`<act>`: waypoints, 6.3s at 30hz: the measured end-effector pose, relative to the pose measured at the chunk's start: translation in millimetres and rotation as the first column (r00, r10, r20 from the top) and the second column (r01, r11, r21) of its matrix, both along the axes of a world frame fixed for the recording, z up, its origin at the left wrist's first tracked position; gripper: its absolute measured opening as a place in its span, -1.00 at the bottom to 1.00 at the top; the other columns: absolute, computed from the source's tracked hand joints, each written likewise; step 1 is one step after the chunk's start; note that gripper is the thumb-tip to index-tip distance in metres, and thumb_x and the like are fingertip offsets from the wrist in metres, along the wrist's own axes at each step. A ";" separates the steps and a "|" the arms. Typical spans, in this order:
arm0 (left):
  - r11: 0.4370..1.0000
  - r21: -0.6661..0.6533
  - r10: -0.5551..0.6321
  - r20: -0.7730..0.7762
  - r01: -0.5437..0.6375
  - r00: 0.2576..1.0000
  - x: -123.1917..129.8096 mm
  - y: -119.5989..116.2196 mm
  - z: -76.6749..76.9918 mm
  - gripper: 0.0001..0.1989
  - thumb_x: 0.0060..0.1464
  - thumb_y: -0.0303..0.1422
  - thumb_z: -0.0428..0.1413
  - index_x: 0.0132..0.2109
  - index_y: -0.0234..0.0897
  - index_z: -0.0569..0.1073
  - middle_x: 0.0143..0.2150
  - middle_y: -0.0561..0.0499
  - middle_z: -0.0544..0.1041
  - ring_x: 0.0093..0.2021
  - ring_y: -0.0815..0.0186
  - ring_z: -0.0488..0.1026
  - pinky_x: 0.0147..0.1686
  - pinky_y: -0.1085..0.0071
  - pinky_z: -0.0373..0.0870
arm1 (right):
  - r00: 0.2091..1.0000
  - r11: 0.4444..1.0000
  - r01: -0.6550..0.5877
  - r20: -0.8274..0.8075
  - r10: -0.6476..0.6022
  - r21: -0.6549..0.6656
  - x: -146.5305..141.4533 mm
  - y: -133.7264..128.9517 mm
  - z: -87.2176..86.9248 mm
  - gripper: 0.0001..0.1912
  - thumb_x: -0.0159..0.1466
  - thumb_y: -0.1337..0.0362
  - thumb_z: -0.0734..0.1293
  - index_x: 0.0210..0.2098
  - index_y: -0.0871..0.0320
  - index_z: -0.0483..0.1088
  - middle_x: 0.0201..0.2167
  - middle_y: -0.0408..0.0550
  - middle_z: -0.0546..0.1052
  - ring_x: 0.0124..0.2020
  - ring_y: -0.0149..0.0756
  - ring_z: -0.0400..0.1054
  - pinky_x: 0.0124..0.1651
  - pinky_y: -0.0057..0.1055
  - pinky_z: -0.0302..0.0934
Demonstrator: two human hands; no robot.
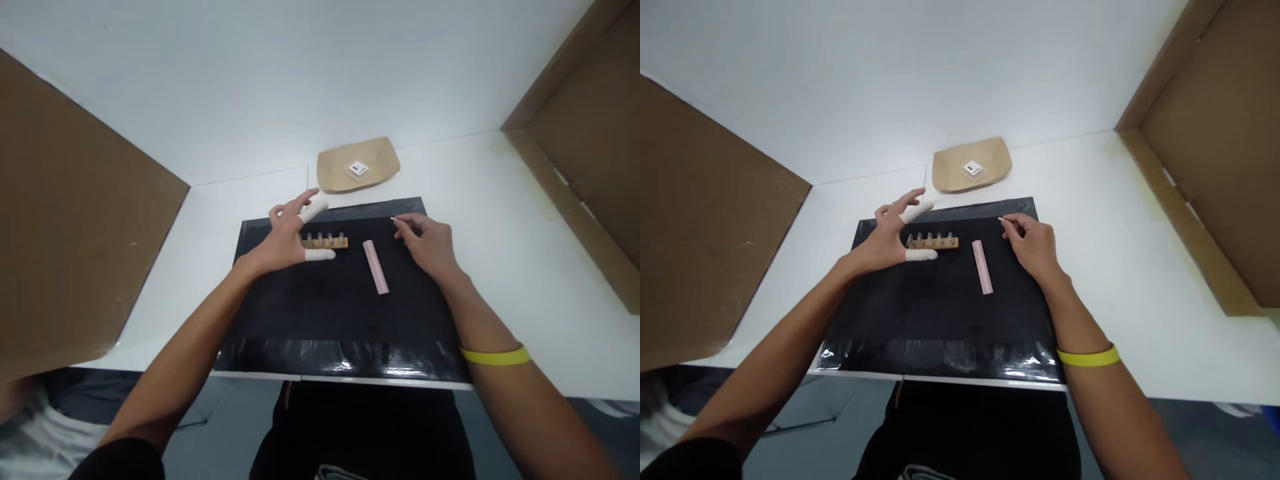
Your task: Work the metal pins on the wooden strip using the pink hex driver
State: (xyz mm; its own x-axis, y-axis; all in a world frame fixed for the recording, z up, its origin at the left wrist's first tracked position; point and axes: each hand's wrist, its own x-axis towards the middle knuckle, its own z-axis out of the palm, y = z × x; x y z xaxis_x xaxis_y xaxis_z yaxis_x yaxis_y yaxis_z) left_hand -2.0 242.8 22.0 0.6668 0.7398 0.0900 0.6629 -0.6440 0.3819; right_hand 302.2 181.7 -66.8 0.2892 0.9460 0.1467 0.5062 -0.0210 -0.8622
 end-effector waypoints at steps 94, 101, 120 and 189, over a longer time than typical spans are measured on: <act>0.960 -0.128 0.269 0.190 -0.247 0.944 -49.4 2.5 -75.3 -0.60 0.18 -0.18 0.31 0.15 -0.02 0.55 0.26 -0.06 0.54 0.43 -0.03 0.22 0.44 -0.15 -0.06 | 0.691 0.950 -0.045 0.696 -0.195 0.310 12.7 -3.1 -20.3 -0.61 0.48 0.10 0.18 -0.12 0.17 0.58 -0.20 0.13 0.65 -0.16 -0.03 0.43 -0.01 -0.12 0.14; 0.959 -0.131 0.274 0.190 -0.252 0.943 -50.0 0.5 -72.8 -0.61 0.17 -0.19 0.34 0.13 -0.03 0.55 0.25 -0.05 0.55 0.42 -0.01 0.24 0.45 -0.14 -0.04 | 0.702 0.950 -0.105 0.698 -0.139 0.295 11.4 -4.3 -18.8 -0.61 0.49 0.08 0.20 -0.11 0.16 0.59 -0.21 0.10 0.65 -0.18 -0.05 0.45 -0.01 -0.13 0.15; 0.973 -0.169 0.183 0.155 -0.156 0.971 -63.8 3.3 -60.2 -0.54 0.03 -0.22 0.39 0.11 0.04 0.60 0.35 0.00 0.47 0.44 -0.02 0.22 0.45 -0.19 0.04 | 0.828 0.952 -0.009 0.536 -0.165 0.307 10.6 -4.9 -17.1 -0.68 0.43 0.09 0.26 -0.12 0.11 0.60 -0.21 0.07 0.66 -0.18 -0.04 0.49 0.07 -0.03 0.29; 0.878 0.130 0.443 0.145 -0.461 0.885 -32.7 -149.0 -62.6 -0.95 0.21 -0.41 0.25 -0.20 -0.14 0.58 0.25 -0.08 0.54 0.38 -0.09 0.27 0.24 -0.18 0.04 | 0.917 0.972 0.021 0.382 -0.113 0.235 8.8 -5.8 -12.7 -0.66 0.34 0.05 0.31 -0.15 0.11 0.64 -0.19 0.06 0.67 -0.18 -0.07 0.52 0.12 0.00 0.33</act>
